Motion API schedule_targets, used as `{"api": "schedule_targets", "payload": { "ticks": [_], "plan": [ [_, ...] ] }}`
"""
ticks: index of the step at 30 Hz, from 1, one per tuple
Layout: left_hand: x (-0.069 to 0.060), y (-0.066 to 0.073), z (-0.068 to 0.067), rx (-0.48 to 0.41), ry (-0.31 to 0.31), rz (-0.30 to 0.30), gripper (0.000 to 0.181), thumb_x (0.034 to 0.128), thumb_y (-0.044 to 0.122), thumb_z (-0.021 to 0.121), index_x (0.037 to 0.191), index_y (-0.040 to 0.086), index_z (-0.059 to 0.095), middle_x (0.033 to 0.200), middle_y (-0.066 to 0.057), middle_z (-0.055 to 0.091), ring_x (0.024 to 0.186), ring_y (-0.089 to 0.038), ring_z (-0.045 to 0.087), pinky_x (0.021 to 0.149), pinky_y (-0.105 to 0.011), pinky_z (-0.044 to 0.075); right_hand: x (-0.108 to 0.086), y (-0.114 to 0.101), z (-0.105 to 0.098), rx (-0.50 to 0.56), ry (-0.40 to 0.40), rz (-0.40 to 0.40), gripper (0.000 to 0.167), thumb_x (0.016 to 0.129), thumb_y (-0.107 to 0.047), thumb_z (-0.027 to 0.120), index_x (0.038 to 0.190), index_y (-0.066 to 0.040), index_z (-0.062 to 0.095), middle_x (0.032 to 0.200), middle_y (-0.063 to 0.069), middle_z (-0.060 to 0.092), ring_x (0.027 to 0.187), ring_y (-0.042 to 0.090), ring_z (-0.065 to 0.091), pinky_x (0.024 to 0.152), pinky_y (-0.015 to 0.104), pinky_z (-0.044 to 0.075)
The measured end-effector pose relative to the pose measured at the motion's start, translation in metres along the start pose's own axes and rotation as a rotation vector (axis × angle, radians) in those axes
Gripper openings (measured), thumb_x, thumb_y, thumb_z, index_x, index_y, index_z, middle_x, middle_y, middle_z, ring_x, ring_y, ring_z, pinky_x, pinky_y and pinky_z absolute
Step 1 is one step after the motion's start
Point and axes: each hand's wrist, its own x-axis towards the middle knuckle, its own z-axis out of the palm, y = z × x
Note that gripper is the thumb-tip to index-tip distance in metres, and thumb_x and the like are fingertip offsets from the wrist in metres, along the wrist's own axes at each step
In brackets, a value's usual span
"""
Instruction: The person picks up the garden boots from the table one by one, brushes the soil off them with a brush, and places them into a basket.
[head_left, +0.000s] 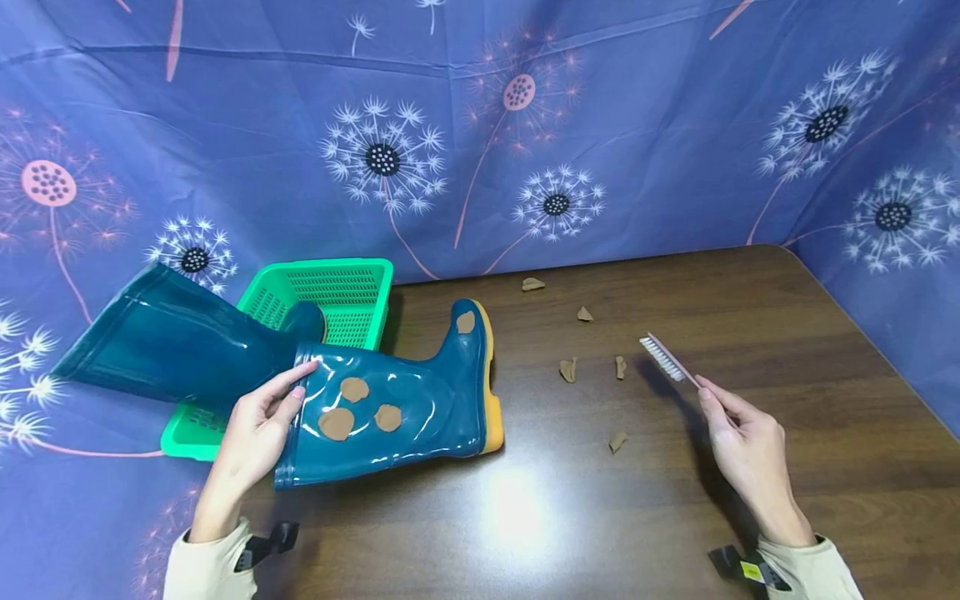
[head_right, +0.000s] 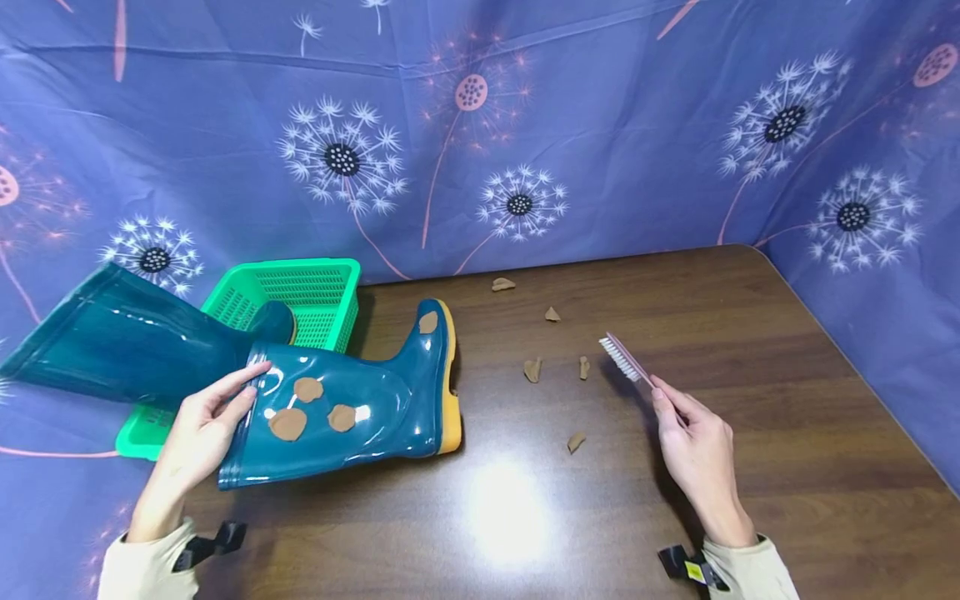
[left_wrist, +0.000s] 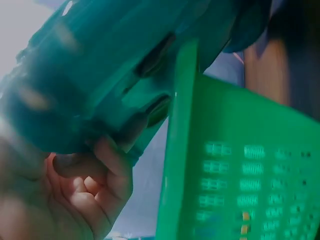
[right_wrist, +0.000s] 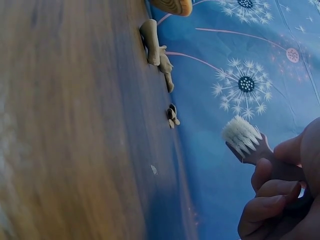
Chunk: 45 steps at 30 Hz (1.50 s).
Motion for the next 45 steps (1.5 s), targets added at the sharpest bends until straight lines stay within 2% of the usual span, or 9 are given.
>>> {"api": "schedule_targets", "payload": {
  "ticks": [2,6,13,15,20,25,30,38,45],
  "plan": [
    [0.003,0.004,0.002,-0.013,0.008,0.002,0.042,0.1139,0.016,0.049,0.155,0.014,0.057,0.09,-0.016,0.072,0.071,0.002,0.058,0.06,-0.025,0.043,0.0,-0.002,0.0,0.003,0.001,-0.007,0.025,0.103,-0.016,0.068,0.122,-0.007,0.081,0.093,-0.058,0.052,0.081,-0.027,0.054,0.07,0.002,0.039],
    [0.012,0.011,0.008,-0.044,-0.019,-0.015,0.043,0.1145,0.019,0.048,0.157,0.014,0.055,0.059,0.0,0.047,0.053,-0.011,0.052,0.049,-0.03,0.04,0.0,-0.006,0.0,-0.007,0.003,-0.004,0.025,0.103,-0.017,0.069,0.123,-0.007,0.081,0.096,-0.056,0.053,0.084,-0.029,0.054,0.072,0.002,0.039],
    [0.03,0.027,0.025,-0.033,-0.085,-0.021,0.044,0.1133,0.019,0.051,0.157,0.016,0.055,0.058,0.0,0.044,0.047,-0.015,0.046,0.05,-0.032,0.037,0.001,-0.015,0.005,-0.037,-0.012,-0.042,0.024,0.104,-0.018,0.069,0.124,-0.012,0.081,0.103,-0.049,0.056,0.09,-0.032,0.051,0.077,0.001,0.038],
    [0.036,0.033,0.029,-0.012,-0.108,-0.012,0.045,0.1132,0.019,0.051,0.158,0.018,0.054,0.059,-0.001,0.042,0.047,-0.018,0.044,0.051,-0.034,0.037,0.002,-0.02,0.008,-0.042,-0.024,-0.099,0.024,0.103,-0.015,0.07,0.123,-0.012,0.081,0.092,-0.045,0.058,0.081,-0.029,0.049,0.07,0.005,0.036],
    [0.051,0.054,0.034,0.034,-0.158,0.034,0.045,0.1132,0.022,0.051,0.158,0.024,0.054,0.06,0.0,0.042,0.05,-0.021,0.046,0.053,-0.036,0.038,0.008,-0.044,0.021,-0.05,-0.034,-0.334,0.027,0.098,-0.004,0.072,0.123,-0.008,0.081,0.07,-0.011,0.049,0.059,-0.006,0.029,0.052,0.021,0.024],
    [0.055,0.073,0.028,-0.013,-0.219,0.038,0.047,0.1131,0.027,0.052,0.16,0.025,0.051,0.064,-0.002,0.047,0.055,-0.022,0.052,0.054,-0.035,0.041,0.021,-0.069,0.046,-0.067,-0.03,-0.474,0.029,0.097,-0.004,0.072,0.124,-0.009,0.081,0.072,-0.005,0.059,0.059,-0.002,0.034,0.052,0.021,0.026],
    [0.053,0.083,0.024,-0.055,-0.238,0.03,0.049,0.1127,0.029,0.053,0.161,0.027,0.049,0.072,-0.005,0.054,0.065,-0.022,0.06,0.059,-0.034,0.046,0.026,-0.086,0.074,-0.084,-0.045,-0.517,0.029,0.098,-0.007,0.071,0.126,-0.009,0.08,0.073,-0.002,0.06,0.058,0.005,0.038,0.052,0.024,0.03],
    [0.049,0.084,0.023,-0.018,-0.218,0.005,0.048,0.1123,0.028,0.054,0.16,0.03,0.05,0.065,-0.004,0.049,0.057,-0.022,0.055,0.056,-0.036,0.044,0.024,-0.09,0.112,-0.179,-0.118,-0.599,0.03,0.099,-0.009,0.07,0.128,-0.008,0.078,0.081,0.006,0.067,0.053,0.014,0.046,0.046,0.035,0.039],
    [0.049,0.086,0.026,-0.019,-0.189,0.028,0.045,0.1113,0.024,0.056,0.156,0.027,0.056,0.063,-0.002,0.046,0.053,-0.022,0.048,0.053,-0.036,0.04,0.021,-0.095,0.12,-0.225,-0.005,-0.599,0.033,0.095,-0.003,0.068,0.126,-0.006,0.079,0.081,0.016,0.065,0.049,0.03,0.055,0.044,0.049,0.044]
  ]
}}
